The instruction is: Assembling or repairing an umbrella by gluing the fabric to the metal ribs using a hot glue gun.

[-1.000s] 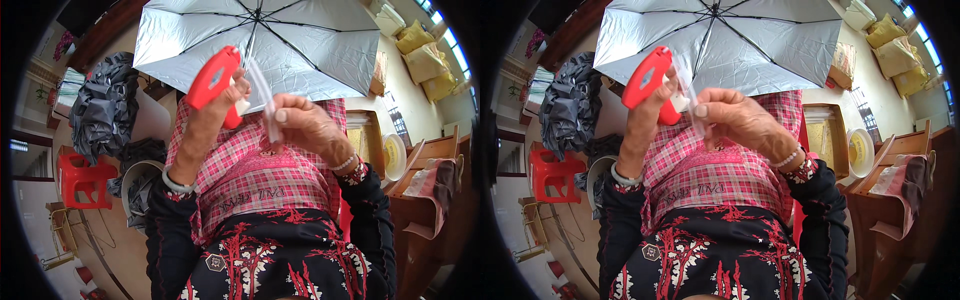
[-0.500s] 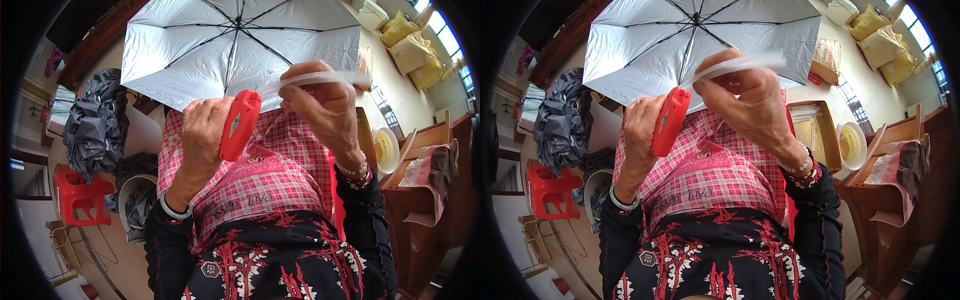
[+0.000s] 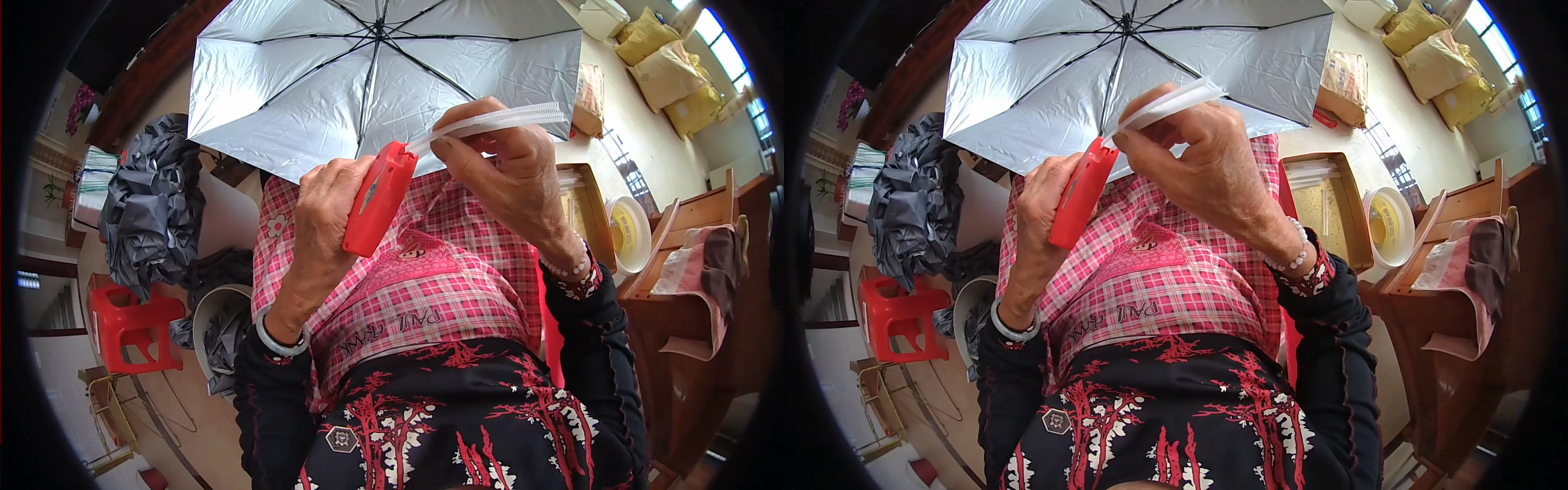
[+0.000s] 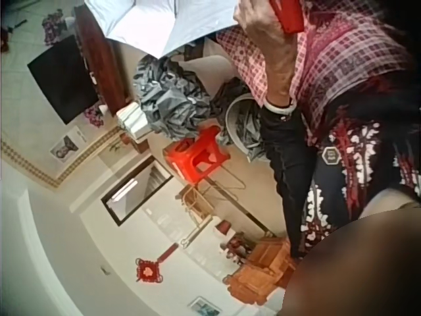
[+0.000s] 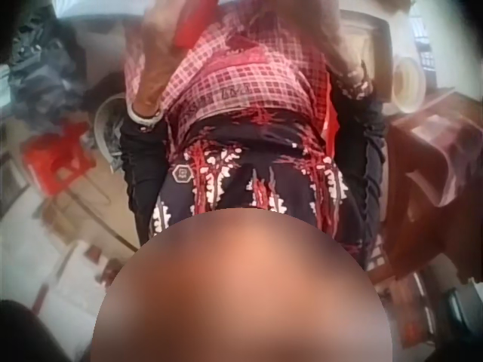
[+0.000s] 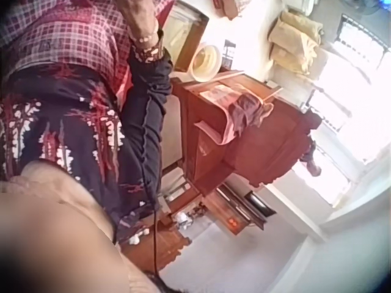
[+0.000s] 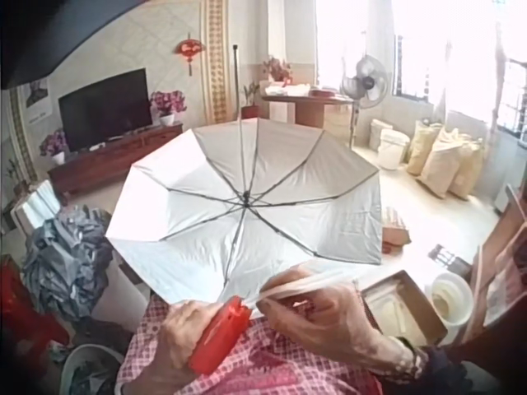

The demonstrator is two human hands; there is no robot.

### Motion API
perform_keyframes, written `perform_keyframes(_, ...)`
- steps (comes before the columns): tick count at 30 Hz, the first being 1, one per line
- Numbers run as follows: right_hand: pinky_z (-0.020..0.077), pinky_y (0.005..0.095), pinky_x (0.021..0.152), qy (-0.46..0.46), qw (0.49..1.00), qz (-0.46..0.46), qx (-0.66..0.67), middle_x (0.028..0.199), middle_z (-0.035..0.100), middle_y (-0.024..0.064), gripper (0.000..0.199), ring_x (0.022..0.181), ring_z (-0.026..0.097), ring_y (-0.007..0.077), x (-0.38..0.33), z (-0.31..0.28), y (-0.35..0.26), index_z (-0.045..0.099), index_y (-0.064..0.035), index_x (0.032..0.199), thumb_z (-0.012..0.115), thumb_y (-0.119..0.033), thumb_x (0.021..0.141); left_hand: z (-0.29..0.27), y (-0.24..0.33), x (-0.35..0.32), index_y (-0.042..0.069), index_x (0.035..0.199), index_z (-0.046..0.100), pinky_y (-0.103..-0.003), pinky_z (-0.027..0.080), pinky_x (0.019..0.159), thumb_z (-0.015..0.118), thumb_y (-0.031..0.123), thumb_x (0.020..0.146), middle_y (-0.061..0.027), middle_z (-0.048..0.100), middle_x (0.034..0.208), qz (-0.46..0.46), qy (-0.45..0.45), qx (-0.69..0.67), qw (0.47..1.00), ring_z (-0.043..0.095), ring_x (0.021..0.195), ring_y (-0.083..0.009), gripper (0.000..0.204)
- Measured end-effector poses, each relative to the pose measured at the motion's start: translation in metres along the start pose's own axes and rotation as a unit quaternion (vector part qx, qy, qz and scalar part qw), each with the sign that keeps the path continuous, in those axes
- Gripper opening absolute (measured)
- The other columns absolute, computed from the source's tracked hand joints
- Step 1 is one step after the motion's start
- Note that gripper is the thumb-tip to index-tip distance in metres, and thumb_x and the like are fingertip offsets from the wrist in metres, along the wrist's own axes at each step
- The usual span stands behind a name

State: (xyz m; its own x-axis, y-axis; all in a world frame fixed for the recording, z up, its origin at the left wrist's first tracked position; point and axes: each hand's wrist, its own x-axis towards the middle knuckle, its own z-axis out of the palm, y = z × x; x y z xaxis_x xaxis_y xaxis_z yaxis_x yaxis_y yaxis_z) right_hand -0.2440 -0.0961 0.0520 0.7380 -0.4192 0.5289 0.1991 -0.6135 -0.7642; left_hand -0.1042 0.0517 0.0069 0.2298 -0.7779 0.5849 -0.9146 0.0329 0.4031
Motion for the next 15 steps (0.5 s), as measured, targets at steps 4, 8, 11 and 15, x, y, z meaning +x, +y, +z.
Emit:
perform_keyframes(4, 0.0467, 0.0196, 0.056, 0.000, 1.000, -0.006, -0.007, 0.075, 0.061, 0.0030, 0.010, 0.065, 0.058, 0.0062, -0.0006, 0.0006, 0.0011, 0.059, -0.0010, 0.087, 0.061, -0.006, 0.080, 0.0008, -0.0012, -0.0001, 0.000, 0.106, 0.053, -0.039, 0.039, 0.080, 0.063, 0.012, 0.072, -0.0128, 0.057, 0.090, 0.001, 0.003, -0.009, 1.000, 0.056, 0.084, -0.0285, 0.038)
perform_keyframes(8, 0.0469, 0.0197, 0.056, 0.004, 1.000, -0.017, -0.014, 0.075, 0.061, 0.0030, 0.010, 0.064, 0.059, 0.0067, -0.0012, 0.0030, 0.0044, 0.059, -0.0009, 0.087, 0.062, -0.007, 0.079, -0.0004, 0.0008, 0.0003, -0.001, 0.107, 0.053, -0.039, 0.039, 0.080, 0.062, 0.010, 0.072, -0.0128, 0.057, 0.090, -0.007, -0.001, -0.018, 1.000, 0.056, 0.084, -0.0285, 0.038)
perform_keyframes(11, 0.0466, 0.0196, 0.056, 0.009, 0.999, -0.025, -0.018, 0.075, 0.061, 0.0031, 0.010, 0.063, 0.058, 0.0066, -0.0019, 0.0039, 0.0062, 0.059, -0.0008, 0.087, 0.062, -0.007, 0.080, 0.0004, 0.0009, -0.0004, -0.001, 0.107, 0.053, -0.039, 0.039, 0.080, 0.063, 0.010, 0.071, -0.0129, 0.057, 0.090, -0.007, -0.004, -0.016, 1.000, 0.057, 0.084, -0.0286, 0.038)
perform_keyframes(15, 0.0458, 0.0191, 0.055, 0.012, 0.999, -0.026, -0.014, 0.073, 0.061, 0.0031, 0.010, 0.062, 0.058, 0.0062, -0.0009, 0.0048, 0.0064, 0.059, -0.0004, 0.088, 0.061, -0.007, 0.080, -0.0002, -0.0002, -0.0003, -0.001, 0.107, 0.053, -0.039, 0.039, 0.080, 0.063, 0.009, 0.071, -0.0131, 0.058, 0.091, -0.005, -0.002, -0.017, 1.000, 0.057, 0.084, -0.0287, 0.039)
